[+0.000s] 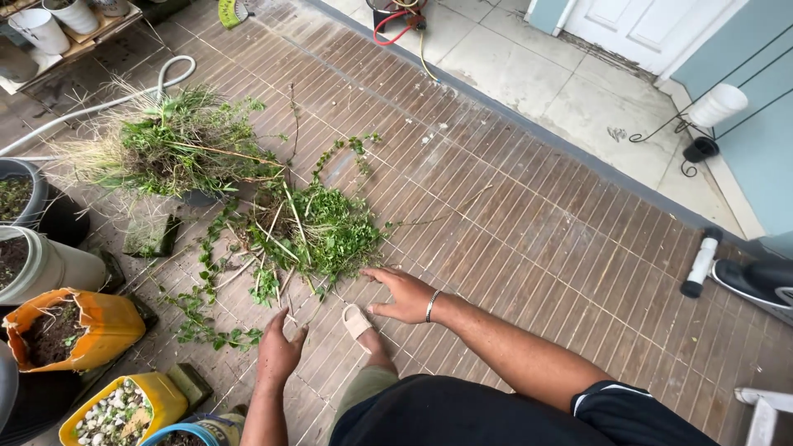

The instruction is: The recorder is weeding plants and picking up dry plant matter and sticks in an outdoor garden.

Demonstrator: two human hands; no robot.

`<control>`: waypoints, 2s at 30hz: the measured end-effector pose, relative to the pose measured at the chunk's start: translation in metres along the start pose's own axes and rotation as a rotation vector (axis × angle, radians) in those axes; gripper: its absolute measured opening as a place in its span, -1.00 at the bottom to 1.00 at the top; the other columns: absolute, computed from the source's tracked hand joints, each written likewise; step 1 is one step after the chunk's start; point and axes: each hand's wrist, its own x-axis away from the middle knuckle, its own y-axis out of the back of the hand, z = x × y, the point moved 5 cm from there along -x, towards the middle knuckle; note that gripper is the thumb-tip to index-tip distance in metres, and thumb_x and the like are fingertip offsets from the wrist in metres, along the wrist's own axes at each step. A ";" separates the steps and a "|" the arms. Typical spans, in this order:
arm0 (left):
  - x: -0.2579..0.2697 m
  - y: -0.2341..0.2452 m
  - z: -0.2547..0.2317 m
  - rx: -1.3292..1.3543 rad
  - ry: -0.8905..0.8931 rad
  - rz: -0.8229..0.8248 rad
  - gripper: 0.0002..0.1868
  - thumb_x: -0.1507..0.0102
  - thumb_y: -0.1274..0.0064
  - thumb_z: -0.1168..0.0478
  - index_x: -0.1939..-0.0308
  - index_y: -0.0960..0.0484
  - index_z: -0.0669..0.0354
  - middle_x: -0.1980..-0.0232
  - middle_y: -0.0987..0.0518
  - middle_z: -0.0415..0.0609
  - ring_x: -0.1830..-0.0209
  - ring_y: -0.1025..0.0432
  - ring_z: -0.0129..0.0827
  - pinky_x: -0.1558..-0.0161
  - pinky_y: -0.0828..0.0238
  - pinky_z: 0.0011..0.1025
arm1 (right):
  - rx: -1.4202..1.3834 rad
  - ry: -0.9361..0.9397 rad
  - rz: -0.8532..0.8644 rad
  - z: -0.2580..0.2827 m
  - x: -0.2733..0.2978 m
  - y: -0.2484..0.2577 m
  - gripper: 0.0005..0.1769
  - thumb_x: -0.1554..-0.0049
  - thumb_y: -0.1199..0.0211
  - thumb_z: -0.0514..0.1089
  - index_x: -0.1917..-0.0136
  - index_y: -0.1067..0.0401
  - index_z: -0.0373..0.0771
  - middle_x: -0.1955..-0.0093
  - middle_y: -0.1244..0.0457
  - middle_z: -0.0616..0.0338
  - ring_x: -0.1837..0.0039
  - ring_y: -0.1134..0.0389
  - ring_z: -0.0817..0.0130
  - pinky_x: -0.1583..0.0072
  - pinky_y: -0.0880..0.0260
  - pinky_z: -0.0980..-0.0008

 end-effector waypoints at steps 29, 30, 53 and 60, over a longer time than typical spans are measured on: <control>-0.184 0.043 -0.073 0.313 0.126 0.012 -0.38 -0.27 -0.19 0.08 -0.39 -0.44 0.12 -0.28 -0.56 0.14 -0.25 -0.50 -0.11 -0.24 -0.43 -0.18 | -0.148 -0.062 0.281 -0.097 -0.306 0.125 -0.21 -0.11 -0.37 -0.08 -0.54 -0.16 -0.22 -0.46 -0.24 0.04 -0.48 -0.26 0.24 -0.34 -0.40 0.20; -0.188 0.054 -0.075 0.284 0.115 -0.092 -0.40 -0.27 -0.18 0.10 -0.37 -0.47 0.15 -0.29 -0.57 0.12 -0.24 -0.51 -0.10 -0.22 -0.45 -0.17 | -0.134 0.020 0.291 -0.091 -0.322 0.136 -0.23 -0.13 -0.36 -0.09 -0.54 -0.18 -0.23 -0.47 -0.25 0.03 -0.47 -0.27 0.22 -0.36 -0.35 0.20; 0.075 -0.037 -0.194 0.620 0.703 -1.171 -0.46 -0.32 -0.14 0.19 -0.40 -0.47 0.07 -0.31 -0.61 -0.03 -0.23 -0.54 -0.30 -0.25 -0.45 -0.29 | 0.026 0.370 1.088 -0.086 -0.303 0.075 -0.29 -0.12 -0.33 -0.11 -0.49 -0.21 -0.26 -0.44 -0.25 0.03 -0.43 -0.30 0.21 -0.33 -0.42 0.22; 0.223 -0.083 -0.230 0.677 0.847 -1.218 -0.44 -0.32 -0.12 0.18 -0.41 -0.44 0.08 -0.32 -0.58 -0.01 -0.28 -0.49 -0.32 -0.28 -0.38 -0.28 | 0.117 0.561 1.198 -0.052 -0.233 -0.024 -0.31 -0.11 -0.38 -0.10 -0.46 -0.28 -0.29 -0.38 -0.32 0.01 -0.39 -0.37 0.21 -0.34 -0.42 0.24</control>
